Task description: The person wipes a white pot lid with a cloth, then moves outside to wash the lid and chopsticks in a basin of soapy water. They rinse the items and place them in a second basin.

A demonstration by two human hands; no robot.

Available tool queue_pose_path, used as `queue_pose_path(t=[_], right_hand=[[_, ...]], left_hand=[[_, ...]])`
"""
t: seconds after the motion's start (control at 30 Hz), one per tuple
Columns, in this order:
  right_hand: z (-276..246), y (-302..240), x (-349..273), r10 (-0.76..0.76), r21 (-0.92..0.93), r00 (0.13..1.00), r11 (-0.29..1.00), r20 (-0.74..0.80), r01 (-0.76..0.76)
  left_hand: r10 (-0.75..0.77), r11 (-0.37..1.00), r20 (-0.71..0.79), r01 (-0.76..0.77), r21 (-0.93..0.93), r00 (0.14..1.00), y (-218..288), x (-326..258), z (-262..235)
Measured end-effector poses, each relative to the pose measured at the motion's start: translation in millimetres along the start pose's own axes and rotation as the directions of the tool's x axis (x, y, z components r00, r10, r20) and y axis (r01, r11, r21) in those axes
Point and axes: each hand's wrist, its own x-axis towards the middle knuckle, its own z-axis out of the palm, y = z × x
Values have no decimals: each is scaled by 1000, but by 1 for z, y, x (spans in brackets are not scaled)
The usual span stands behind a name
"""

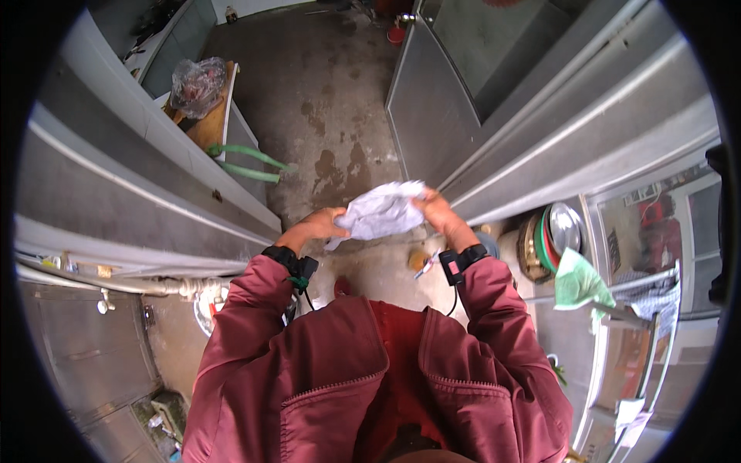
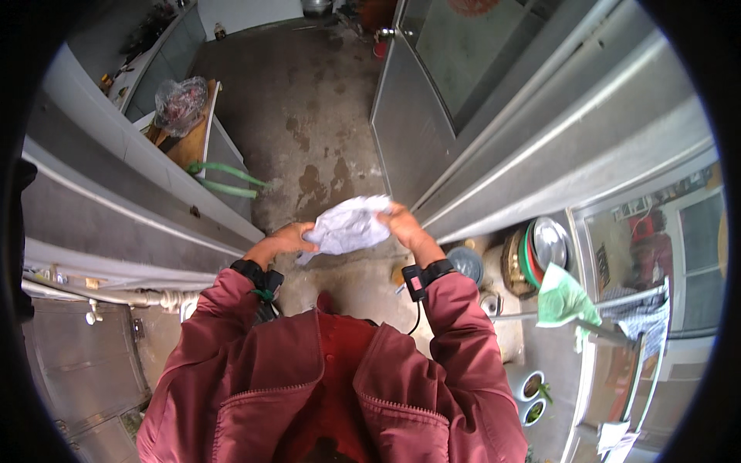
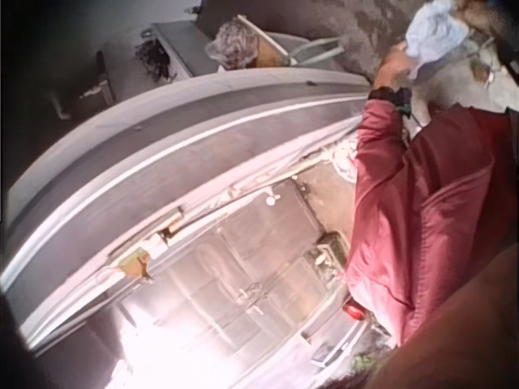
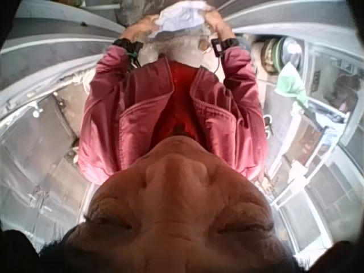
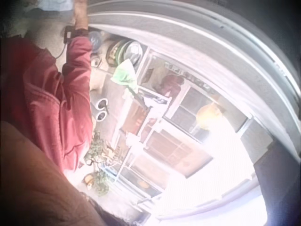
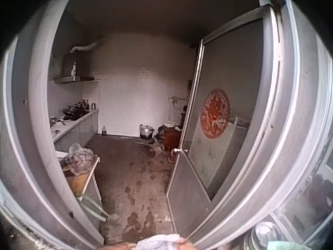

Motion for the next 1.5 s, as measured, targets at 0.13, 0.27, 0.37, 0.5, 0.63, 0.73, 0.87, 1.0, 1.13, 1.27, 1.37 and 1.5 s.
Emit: queue_pose_path(t=[0.13,0.27,0.37,0.5,0.63,0.73,0.87,1.0,1.13,1.27,1.37,1.5], right_hand=[[5,-49,72,-43,178,962,984,271,-6],[-8,-88,149,-106,51,955,994,276,95],[-21,-111,212,-115,-92,941,984,319,152],[-34,-156,312,-88,-151,851,970,518,192],[-62,-193,392,93,-430,602,785,793,446],[-74,-202,448,58,-547,679,645,731,533],[-61,-213,544,115,-164,829,986,547,-29],[-16,-212,635,230,117,787,927,573,-356],[5,-226,743,217,337,802,823,556,-457],[29,-257,851,200,530,874,728,442,-434],[37,-289,925,188,581,912,719,364,-381],[25,-321,1011,289,652,948,696,130,-302]], left_hand=[[-137,984,150,117,134,979,7,64,-41],[-57,967,81,75,-244,995,-15,135,-69],[-17,978,71,32,-205,997,-40,196,-101],[-289,846,-114,198,-496,951,-43,266,-173],[-457,485,-125,129,-865,881,-19,303,-261],[-415,262,-184,-76,-962,891,-13,328,-325],[-426,236,-229,-137,-962,875,-6,359,-390],[-296,131,-204,-172,-976,933,0,420,-443],[-96,17,-193,-192,-981,977,-34,496,-510],[-234,-144,-105,-141,-979,967,-69,558,-598],[-132,423,-190,-118,-899,973,-85,577,-676],[-130,407,-64,-6,-913,989,-111,613,-779]])
